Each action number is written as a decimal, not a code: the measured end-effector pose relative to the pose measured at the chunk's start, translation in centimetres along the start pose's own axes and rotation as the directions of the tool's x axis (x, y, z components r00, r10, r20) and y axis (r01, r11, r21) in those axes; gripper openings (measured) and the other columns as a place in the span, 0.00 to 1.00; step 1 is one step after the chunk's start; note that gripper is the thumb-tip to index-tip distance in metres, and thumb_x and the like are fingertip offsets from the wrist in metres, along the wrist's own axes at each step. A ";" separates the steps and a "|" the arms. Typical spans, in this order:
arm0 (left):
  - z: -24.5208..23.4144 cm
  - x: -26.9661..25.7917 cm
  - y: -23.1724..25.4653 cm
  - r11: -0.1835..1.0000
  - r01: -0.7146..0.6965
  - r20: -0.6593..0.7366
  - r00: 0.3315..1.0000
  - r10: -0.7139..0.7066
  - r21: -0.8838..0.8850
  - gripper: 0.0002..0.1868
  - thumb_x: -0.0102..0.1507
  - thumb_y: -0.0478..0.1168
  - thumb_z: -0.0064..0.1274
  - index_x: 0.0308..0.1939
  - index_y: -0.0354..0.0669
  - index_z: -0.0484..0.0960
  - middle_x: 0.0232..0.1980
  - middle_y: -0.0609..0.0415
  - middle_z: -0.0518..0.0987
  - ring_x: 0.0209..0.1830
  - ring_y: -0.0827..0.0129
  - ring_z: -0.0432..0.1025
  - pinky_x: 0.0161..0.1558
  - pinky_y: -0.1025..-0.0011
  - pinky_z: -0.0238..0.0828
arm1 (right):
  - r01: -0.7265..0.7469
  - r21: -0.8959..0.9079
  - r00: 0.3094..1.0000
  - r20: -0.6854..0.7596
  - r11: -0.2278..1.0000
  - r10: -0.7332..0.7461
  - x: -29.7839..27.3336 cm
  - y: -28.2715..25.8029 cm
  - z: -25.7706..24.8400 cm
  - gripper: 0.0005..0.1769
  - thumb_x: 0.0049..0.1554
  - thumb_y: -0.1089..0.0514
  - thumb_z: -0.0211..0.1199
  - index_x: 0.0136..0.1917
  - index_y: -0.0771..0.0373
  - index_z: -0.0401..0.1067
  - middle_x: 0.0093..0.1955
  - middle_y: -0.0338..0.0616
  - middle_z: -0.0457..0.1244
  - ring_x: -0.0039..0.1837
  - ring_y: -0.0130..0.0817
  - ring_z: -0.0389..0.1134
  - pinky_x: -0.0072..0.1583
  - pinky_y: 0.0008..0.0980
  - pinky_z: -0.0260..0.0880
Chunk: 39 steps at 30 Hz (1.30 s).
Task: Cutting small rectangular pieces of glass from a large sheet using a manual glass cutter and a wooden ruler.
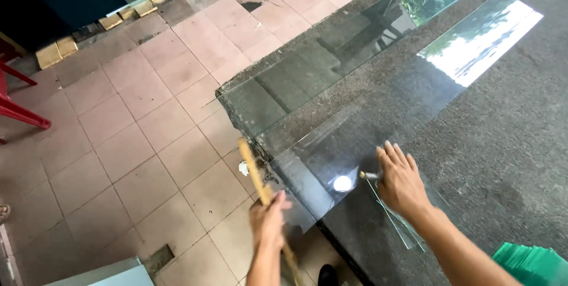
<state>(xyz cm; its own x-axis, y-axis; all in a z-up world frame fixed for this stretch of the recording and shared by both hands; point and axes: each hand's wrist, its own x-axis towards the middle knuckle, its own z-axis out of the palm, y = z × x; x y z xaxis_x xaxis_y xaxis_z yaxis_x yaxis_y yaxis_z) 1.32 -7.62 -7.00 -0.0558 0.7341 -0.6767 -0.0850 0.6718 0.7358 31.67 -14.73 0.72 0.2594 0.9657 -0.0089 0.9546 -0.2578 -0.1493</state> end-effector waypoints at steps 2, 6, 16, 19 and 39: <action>-3.7 0.1 -0.3 0.998 0.059 -0.117 0.991 -0.060 -0.009 0.13 0.60 0.43 0.64 0.44 0.39 0.86 0.34 0.48 0.86 0.19 0.75 0.65 0.23 0.73 0.58 | -0.031 -0.026 0.993 0.114 0.999 0.034 3.0 0.3 0.6 0.50 0.42 0.60 0.66 0.77 0.63 0.54 0.83 0.58 0.44 0.80 0.53 0.42 0.75 0.56 0.39; -12.2 5.4 -6.3 0.996 0.062 -0.128 0.989 -0.069 -0.063 0.13 0.61 0.41 0.63 0.43 0.36 0.84 0.33 0.46 0.85 0.18 0.73 0.62 0.21 0.71 0.57 | -0.023 -0.101 0.900 0.431 0.995 0.064 4.9 -1.7 1.4 0.41 0.49 0.63 0.62 0.75 0.58 0.55 0.79 0.44 0.49 0.82 0.39 0.45 0.79 0.55 0.42; 1.2 -6.1 -3.5 0.999 0.028 0.353 0.935 -0.039 0.035 0.14 0.60 0.41 0.61 0.47 0.39 0.85 0.32 0.46 0.87 0.15 0.70 0.73 0.17 0.71 0.66 | -0.337 0.633 0.934 0.133 0.697 0.331 -6.6 -5.0 -11.2 0.21 0.56 0.63 0.54 0.60 0.58 0.78 0.43 0.44 0.72 0.41 0.36 0.70 0.44 0.36 0.70; 10.9 -10.2 -3.0 0.988 0.109 0.429 0.892 -0.145 0.108 0.14 0.63 0.38 0.59 0.50 0.34 0.84 0.36 0.47 0.86 0.18 0.72 0.76 0.20 0.74 0.72 | -0.493 0.769 0.803 0.222 0.407 0.553 -11.6 -0.6 -10.6 0.14 0.67 0.58 0.55 0.60 0.62 0.78 0.37 0.47 0.67 0.32 0.30 0.61 0.33 0.32 0.58; -1.3 0.4 6.0 0.327 -0.041 -0.014 0.986 0.165 0.944 0.27 0.70 0.65 0.35 0.40 0.51 0.81 0.36 0.54 0.82 0.37 0.62 0.79 0.41 0.60 0.71 | -0.368 0.872 0.921 0.295 0.323 0.254 -2.0 -4.9 -7.4 0.14 0.59 0.56 0.60 0.43 0.70 0.78 0.29 0.48 0.66 0.28 0.34 0.65 0.30 0.35 0.67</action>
<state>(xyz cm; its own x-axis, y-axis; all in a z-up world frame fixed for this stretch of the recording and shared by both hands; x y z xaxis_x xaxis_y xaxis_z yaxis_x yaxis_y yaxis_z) -0.54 -3.47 -2.92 -0.0828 0.8333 -0.5466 0.9136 0.2826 0.2925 27.57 -15.66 8.74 0.4377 0.8332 -0.3380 0.0855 -0.4128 -0.9068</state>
